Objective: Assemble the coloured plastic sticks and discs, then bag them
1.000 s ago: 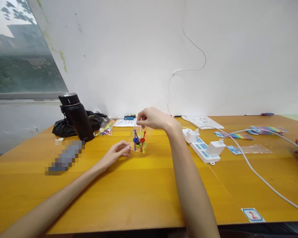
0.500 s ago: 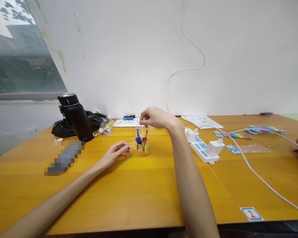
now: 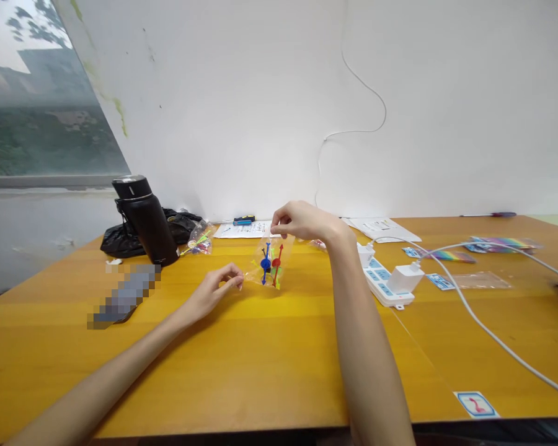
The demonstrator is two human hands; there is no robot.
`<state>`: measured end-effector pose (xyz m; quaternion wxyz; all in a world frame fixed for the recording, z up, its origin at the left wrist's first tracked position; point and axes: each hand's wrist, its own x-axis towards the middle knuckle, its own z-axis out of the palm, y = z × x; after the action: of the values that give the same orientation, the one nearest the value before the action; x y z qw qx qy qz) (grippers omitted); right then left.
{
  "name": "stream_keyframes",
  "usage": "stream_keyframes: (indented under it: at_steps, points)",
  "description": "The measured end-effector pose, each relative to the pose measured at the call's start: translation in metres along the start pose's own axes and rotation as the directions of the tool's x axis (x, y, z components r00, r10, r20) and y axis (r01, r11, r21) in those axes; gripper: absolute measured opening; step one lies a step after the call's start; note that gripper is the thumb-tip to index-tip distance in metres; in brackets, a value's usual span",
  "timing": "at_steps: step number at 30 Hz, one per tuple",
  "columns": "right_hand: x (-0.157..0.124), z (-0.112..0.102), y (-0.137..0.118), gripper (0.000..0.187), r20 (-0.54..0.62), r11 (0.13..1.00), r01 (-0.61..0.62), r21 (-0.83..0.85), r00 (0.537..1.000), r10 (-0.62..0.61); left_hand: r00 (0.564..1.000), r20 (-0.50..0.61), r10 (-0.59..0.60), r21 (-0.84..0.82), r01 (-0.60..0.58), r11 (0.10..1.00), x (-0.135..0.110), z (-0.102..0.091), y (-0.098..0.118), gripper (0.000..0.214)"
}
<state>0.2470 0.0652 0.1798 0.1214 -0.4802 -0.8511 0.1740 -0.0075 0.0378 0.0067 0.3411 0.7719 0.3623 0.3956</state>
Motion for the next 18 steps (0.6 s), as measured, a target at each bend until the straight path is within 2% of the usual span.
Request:
stream_keyframes:
  at_steps: [6,10,15,18]
  points:
    - [0.0,-0.002,0.003,0.026,0.013,1.0,0.014,0.012,1.0,-0.014,0.999,0.033,0.027,0.168,-0.032,0.985,-0.002,-0.004,0.009,0.027]
    - [0.001,0.0,-0.001,0.026,0.006,1.0,0.019,0.001,1.0,-0.019,0.999,0.023,0.044,0.181,-0.047,0.982,-0.004,-0.006,0.01,0.024]
    - [0.007,0.009,-0.014,0.019,0.018,0.998,0.038,-0.044,0.999,-0.037,0.999,-0.021,-0.028,0.035,0.028,0.999,-0.006,-0.002,0.006,0.024]
    - [0.016,0.019,-0.024,0.016,0.051,0.994,0.085,-0.07,0.995,-0.082,0.995,-0.021,-0.094,-0.165,0.089,0.982,-0.004,0.003,0.003,0.043]
